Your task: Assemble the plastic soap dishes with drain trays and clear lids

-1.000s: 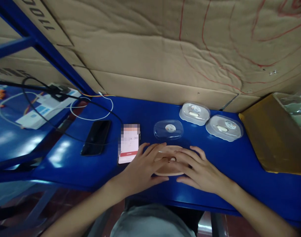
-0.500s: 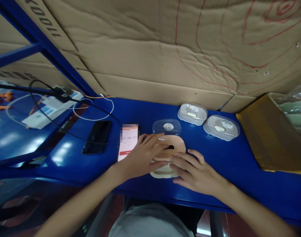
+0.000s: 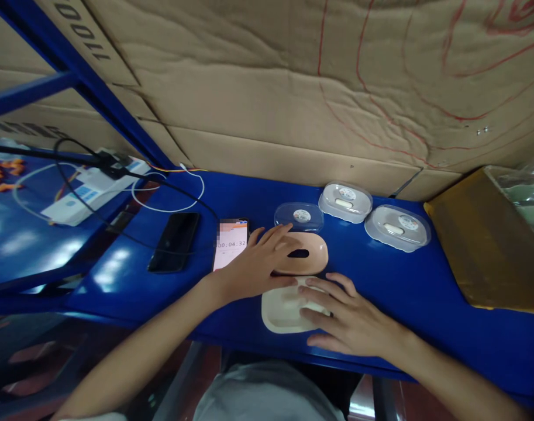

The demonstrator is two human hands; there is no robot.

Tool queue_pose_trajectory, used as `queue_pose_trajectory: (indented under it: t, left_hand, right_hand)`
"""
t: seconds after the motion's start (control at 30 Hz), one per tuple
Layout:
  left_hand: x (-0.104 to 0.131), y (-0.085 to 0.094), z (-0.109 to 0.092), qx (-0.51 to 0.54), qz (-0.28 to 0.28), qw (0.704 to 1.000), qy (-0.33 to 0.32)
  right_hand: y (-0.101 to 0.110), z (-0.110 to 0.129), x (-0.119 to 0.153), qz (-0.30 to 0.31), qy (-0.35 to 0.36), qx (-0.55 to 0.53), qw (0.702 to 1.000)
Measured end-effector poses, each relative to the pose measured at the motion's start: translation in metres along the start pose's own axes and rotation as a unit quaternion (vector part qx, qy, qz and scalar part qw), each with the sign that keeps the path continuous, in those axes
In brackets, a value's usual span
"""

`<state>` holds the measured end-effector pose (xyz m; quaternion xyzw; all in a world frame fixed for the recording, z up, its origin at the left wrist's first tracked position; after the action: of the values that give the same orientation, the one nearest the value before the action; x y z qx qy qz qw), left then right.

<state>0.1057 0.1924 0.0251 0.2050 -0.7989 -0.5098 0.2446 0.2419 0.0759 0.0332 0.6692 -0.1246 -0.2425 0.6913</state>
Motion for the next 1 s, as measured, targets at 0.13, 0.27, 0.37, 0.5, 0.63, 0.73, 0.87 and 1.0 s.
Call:
queue_pose_trajectory:
  t: [0.13,0.27,0.37,0.5,0.63,0.73,0.87,1.0]
  left_hand:
    - [0.013,-0.002,-0.003,0.009,-0.015,1.000,0.021]
    - [0.040,-0.008,-0.016,0.010,-0.058,0.998,0.038]
    - [0.060,-0.018,-0.032,0.010,-0.076,0.996,0.036]
    - [0.072,-0.022,-0.040,0.022,-0.104,0.994,0.038]
    - [0.062,-0.007,-0.020,0.030,-0.152,0.985,0.073]
    - [0.043,0.000,-0.005,0.008,-0.125,0.988,0.092]
    - [0.027,0.001,0.005,0.016,-0.089,0.991,0.097]
    - [0.032,0.010,0.002,0.024,-0.123,0.988,0.086]
  right_hand:
    - [0.012,-0.033,0.007,-0.018,-0.069,-0.027,0.997]
    - [0.015,-0.076,0.016,-0.024,-0.165,-0.061,0.984]
    - [0.006,-0.092,0.012,-0.018,-0.200,-0.115,0.973]
    - [-0.011,-0.094,0.001,0.013,-0.202,-0.164,0.966]
    - [-0.017,-0.099,0.000,0.010,-0.209,-0.187,0.960]
    - [-0.018,-0.104,0.003,0.002,-0.216,-0.195,0.957]
    - [-0.019,-0.106,0.003,-0.004,-0.215,-0.192,0.958]
    - [-0.013,-0.104,0.003,-0.012,-0.206,-0.198,0.958]
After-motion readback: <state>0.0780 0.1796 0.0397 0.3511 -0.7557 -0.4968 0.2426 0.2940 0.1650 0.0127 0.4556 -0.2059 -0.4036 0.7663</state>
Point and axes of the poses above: each hand's wrist, its own x-axis away from the middle knuckle, its own y-axis out of the back of the hand, z = x × y, the point moved 8 cm from there along -x, towards the middle knuckle, and after that the axes turned 12 degrees about z, right-handed, at the moved point
